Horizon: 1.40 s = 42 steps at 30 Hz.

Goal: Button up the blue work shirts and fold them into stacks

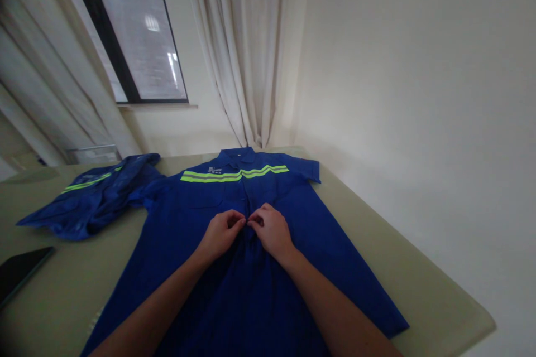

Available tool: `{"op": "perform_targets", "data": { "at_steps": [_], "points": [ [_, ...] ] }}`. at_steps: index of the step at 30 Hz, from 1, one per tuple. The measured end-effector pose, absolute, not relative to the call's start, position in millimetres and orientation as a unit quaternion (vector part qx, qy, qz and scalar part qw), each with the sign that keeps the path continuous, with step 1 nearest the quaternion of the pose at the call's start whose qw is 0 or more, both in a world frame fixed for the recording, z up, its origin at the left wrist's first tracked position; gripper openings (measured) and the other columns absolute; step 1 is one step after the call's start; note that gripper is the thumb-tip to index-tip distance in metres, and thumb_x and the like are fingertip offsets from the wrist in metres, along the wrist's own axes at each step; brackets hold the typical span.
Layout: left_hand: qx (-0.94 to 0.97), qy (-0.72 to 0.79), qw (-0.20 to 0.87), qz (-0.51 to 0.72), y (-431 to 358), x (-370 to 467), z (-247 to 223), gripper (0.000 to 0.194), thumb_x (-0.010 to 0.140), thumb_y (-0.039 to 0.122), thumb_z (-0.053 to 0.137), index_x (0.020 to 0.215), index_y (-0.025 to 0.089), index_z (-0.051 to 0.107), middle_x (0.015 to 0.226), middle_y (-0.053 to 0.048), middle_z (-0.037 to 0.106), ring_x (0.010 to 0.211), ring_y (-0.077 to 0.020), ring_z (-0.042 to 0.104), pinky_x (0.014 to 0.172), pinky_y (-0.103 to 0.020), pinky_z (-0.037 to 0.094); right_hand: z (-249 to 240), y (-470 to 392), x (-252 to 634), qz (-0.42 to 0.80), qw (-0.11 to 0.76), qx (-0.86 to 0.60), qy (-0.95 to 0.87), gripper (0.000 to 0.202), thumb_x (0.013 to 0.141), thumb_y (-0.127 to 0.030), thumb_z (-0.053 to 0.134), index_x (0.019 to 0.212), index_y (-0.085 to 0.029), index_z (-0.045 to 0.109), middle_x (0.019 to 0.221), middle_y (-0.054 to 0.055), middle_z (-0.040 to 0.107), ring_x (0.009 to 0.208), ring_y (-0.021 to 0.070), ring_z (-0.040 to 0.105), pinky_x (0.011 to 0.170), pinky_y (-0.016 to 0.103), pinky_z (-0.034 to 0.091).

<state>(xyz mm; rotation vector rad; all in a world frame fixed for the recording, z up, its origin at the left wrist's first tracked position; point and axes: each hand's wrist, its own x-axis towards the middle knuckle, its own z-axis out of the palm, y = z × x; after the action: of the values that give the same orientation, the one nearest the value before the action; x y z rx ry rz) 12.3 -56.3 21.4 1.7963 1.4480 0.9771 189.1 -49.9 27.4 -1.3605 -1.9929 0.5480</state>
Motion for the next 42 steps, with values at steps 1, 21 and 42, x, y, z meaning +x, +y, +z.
{"op": "perform_targets", "data": {
  "at_steps": [1,21,42],
  "points": [
    [0.680,0.549,0.313,0.373,-56.1,12.3,20.1,0.016,0.088,0.029,0.060,0.085,0.020,0.073,0.081,-0.002,0.077,0.074,-0.0186,0.071,0.068,-0.028,0.049,27.2,-49.6,189.4,0.212,0.330,-0.521,-0.758,0.004,0.085,-0.018,0.074,0.085,-0.022,0.076,0.087,0.001,0.065,0.076,0.0150,0.062,0.071,0.026,0.046],
    [0.667,0.527,0.333,0.407,-51.8,10.4,11.1,0.013,0.083,0.030,0.063,0.090,0.020,0.067,0.083,-0.002,0.074,0.074,-0.0177,0.069,0.069,-0.028,0.051,17.5,-38.0,192.9,0.309,0.419,-0.482,-0.704,0.006,0.075,-0.020,0.077,0.075,-0.021,0.072,0.077,0.000,0.069,0.072,0.0156,0.063,0.069,0.026,0.047],
    [0.822,0.535,-0.027,0.195,-67.6,7.7,18.2,0.032,0.104,0.032,0.042,0.130,0.024,0.060,0.132,-0.008,0.066,0.120,-0.0253,0.061,0.100,-0.041,0.049,12.7,-41.9,190.9,0.248,0.346,-0.502,-0.753,0.024,0.082,-0.009,0.056,0.093,-0.022,0.072,0.083,0.000,0.070,0.075,0.0150,0.063,0.071,0.025,0.046]
  ]
}}
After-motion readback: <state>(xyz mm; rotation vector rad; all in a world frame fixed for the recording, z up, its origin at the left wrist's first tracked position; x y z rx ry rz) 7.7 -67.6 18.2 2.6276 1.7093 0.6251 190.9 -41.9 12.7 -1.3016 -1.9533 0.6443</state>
